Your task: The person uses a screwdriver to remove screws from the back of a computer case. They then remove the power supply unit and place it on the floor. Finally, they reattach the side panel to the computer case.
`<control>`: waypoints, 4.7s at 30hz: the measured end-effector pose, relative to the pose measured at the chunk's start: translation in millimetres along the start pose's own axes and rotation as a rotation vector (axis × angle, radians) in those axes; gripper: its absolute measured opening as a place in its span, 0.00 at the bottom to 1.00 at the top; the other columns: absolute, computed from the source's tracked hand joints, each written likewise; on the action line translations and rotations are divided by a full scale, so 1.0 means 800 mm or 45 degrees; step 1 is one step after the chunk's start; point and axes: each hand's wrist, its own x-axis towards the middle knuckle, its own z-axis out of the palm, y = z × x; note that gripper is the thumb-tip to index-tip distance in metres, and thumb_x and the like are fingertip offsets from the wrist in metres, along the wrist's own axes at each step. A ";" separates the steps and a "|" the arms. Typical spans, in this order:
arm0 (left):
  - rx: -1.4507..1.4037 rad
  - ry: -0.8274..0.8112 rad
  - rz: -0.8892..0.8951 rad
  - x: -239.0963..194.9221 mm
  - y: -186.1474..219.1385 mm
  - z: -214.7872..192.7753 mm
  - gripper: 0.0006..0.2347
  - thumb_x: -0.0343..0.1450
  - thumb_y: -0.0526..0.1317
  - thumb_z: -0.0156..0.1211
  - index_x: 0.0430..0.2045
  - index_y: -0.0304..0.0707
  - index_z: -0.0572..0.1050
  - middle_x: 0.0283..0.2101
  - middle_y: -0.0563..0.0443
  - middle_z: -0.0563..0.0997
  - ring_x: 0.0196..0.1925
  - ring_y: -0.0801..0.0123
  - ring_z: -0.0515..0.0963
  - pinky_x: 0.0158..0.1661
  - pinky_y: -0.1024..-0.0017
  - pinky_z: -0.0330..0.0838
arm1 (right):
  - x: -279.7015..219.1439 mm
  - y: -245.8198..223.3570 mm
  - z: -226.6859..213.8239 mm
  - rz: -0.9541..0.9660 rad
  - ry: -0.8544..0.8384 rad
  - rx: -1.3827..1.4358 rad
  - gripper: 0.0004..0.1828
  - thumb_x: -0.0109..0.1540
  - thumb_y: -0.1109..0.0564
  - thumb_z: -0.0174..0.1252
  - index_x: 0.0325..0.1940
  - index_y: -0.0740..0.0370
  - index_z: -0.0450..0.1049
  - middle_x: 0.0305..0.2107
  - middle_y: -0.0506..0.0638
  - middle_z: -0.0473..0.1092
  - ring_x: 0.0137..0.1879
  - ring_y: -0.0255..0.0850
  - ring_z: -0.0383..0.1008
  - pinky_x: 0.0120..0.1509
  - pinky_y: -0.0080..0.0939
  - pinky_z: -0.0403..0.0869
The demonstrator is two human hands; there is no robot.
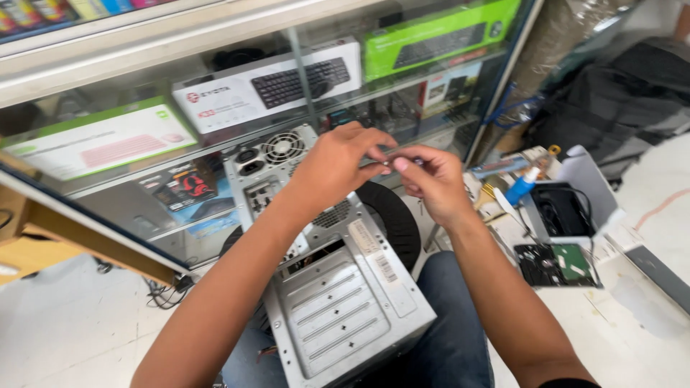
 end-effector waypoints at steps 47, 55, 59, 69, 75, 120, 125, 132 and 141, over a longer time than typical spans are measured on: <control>0.459 0.073 -0.521 -0.167 -0.157 -0.092 0.09 0.78 0.36 0.55 0.45 0.36 0.82 0.47 0.43 0.85 0.52 0.46 0.79 0.57 0.54 0.64 | -0.105 0.043 -0.346 0.400 0.535 -1.320 0.21 0.61 0.63 0.49 0.57 0.62 0.76 0.44 0.58 0.76 0.43 0.43 0.69 0.49 0.40 0.66; 0.492 0.088 -0.894 -0.126 -0.163 -0.061 0.11 0.74 0.40 0.51 0.44 0.46 0.81 0.46 0.47 0.84 0.51 0.45 0.77 0.46 0.41 0.65 | 0.060 -0.037 -0.072 -0.066 0.210 0.184 0.12 0.56 0.58 0.56 0.42 0.66 0.73 0.22 0.58 0.60 0.29 0.45 0.58 0.34 0.40 0.59; 0.432 0.044 -0.915 -0.105 -0.156 -0.058 0.13 0.73 0.36 0.47 0.45 0.45 0.81 0.46 0.47 0.85 0.51 0.48 0.80 0.52 0.47 0.62 | 0.141 -0.018 0.044 -0.106 -0.081 0.353 0.09 0.57 0.57 0.54 0.38 0.64 0.73 0.20 0.53 0.59 0.28 0.41 0.59 0.31 0.40 0.56; 0.197 0.026 -0.800 -0.078 -0.162 -0.038 0.10 0.75 0.36 0.52 0.46 0.41 0.81 0.43 0.44 0.85 0.47 0.48 0.85 0.51 0.55 0.77 | 0.240 0.060 0.142 0.004 -0.312 0.212 0.11 0.62 0.56 0.47 0.44 0.63 0.70 0.21 0.50 0.57 0.29 0.39 0.60 0.33 0.37 0.65; 0.034 0.032 -0.718 -0.068 -0.151 -0.030 0.10 0.75 0.32 0.52 0.46 0.36 0.80 0.43 0.39 0.84 0.48 0.42 0.84 0.48 0.50 0.78 | 0.243 0.072 0.156 -0.041 -0.340 0.199 0.12 0.63 0.56 0.46 0.45 0.65 0.69 0.22 0.51 0.58 0.29 0.38 0.60 0.34 0.36 0.65; 0.089 -0.096 -0.760 -0.055 -0.167 -0.003 0.19 0.68 0.31 0.45 0.49 0.38 0.81 0.58 0.43 0.78 0.57 0.50 0.78 0.56 0.55 0.72 | 0.239 0.076 0.177 0.043 -0.093 0.194 0.13 0.59 0.52 0.48 0.22 0.53 0.57 0.15 0.41 0.50 0.21 0.31 0.45 0.23 0.34 0.44; 0.054 -0.109 -0.787 -0.052 -0.170 -0.002 0.19 0.68 0.30 0.45 0.49 0.38 0.81 0.59 0.42 0.77 0.59 0.48 0.77 0.57 0.53 0.71 | 0.242 0.082 0.176 0.024 -0.053 0.159 0.13 0.65 0.50 0.47 0.27 0.54 0.61 0.19 0.41 0.54 0.24 0.31 0.50 0.27 0.33 0.51; 0.062 -0.066 -0.772 -0.057 -0.172 -0.003 0.20 0.66 0.30 0.46 0.46 0.40 0.83 0.57 0.44 0.79 0.56 0.49 0.79 0.57 0.53 0.70 | 0.234 0.084 0.178 -0.029 -0.097 0.084 0.13 0.70 0.47 0.47 0.35 0.52 0.63 0.25 0.41 0.60 0.29 0.31 0.57 0.34 0.30 0.58; 0.008 -0.095 -0.792 -0.052 -0.161 -0.005 0.20 0.67 0.30 0.45 0.48 0.37 0.82 0.58 0.42 0.78 0.60 0.49 0.77 0.59 0.52 0.68 | 0.234 0.083 0.175 -0.057 -0.085 0.191 0.12 0.66 0.51 0.44 0.30 0.54 0.60 0.20 0.41 0.54 0.23 0.30 0.49 0.26 0.32 0.51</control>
